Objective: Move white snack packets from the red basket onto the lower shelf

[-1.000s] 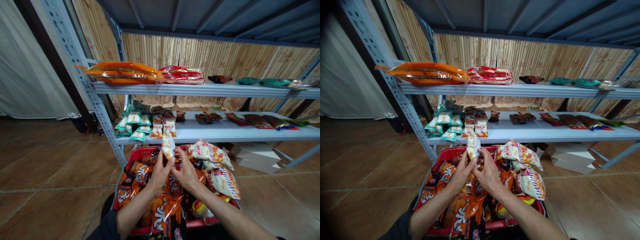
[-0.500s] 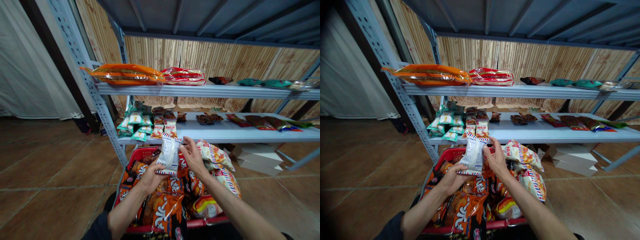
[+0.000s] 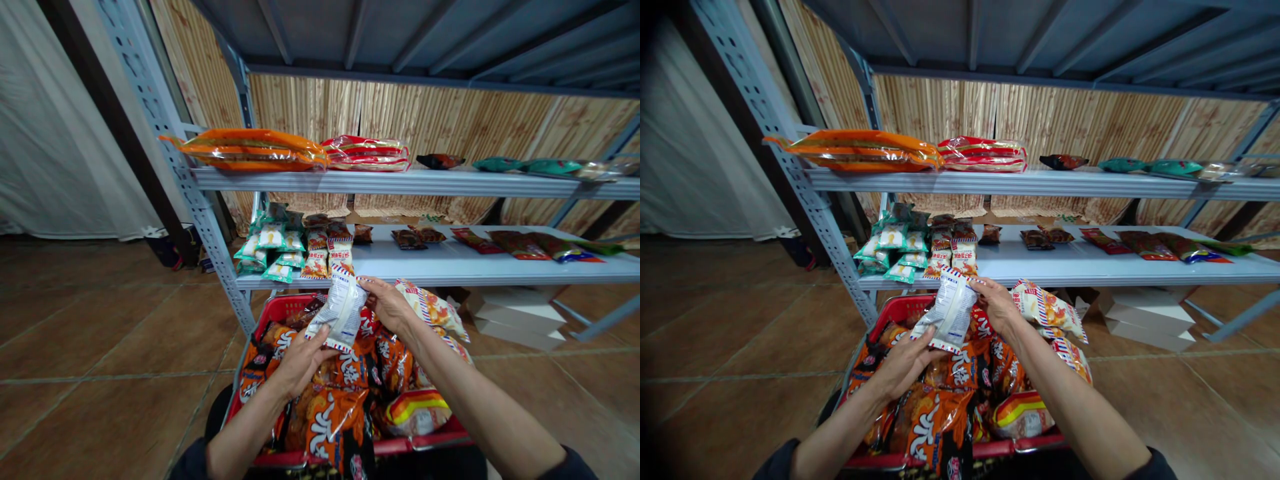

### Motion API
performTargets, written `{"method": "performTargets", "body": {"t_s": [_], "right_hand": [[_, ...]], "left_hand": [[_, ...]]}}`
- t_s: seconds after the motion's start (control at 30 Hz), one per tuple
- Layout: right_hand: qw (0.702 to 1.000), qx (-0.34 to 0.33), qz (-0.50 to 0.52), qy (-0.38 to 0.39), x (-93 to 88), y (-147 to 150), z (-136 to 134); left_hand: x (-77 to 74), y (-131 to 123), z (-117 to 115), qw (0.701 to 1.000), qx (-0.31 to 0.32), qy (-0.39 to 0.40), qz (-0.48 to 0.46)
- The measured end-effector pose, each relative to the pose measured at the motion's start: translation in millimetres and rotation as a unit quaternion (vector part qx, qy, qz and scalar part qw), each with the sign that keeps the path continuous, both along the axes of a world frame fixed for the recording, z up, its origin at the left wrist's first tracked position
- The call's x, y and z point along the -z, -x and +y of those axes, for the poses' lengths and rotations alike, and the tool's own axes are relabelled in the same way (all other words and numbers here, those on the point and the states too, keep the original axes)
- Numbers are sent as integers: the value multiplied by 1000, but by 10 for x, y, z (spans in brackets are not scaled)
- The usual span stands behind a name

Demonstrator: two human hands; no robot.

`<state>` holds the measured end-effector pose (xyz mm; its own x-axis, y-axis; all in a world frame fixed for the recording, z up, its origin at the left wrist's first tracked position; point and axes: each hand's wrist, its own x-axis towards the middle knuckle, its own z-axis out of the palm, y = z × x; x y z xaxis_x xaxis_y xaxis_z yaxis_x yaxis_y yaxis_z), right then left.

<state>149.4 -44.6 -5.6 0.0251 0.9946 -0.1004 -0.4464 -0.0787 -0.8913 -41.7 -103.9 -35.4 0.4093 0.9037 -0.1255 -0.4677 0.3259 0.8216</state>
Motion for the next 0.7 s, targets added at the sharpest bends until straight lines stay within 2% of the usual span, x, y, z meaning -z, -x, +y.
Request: {"method": "performTargets", "body": {"t_s": [0.3,0.5,0.7], "right_hand": [[997,62,36,28,23,57,32],[998,58,31,14,51,59,81],[998,57,18,8,-18,70,98]], "left_hand": [[96,-50,-50,1000,-28,-11,0],[134,-79,-38,999,-45,-1,9],[132,-104,-64,999,-36,-3,-15]]}}
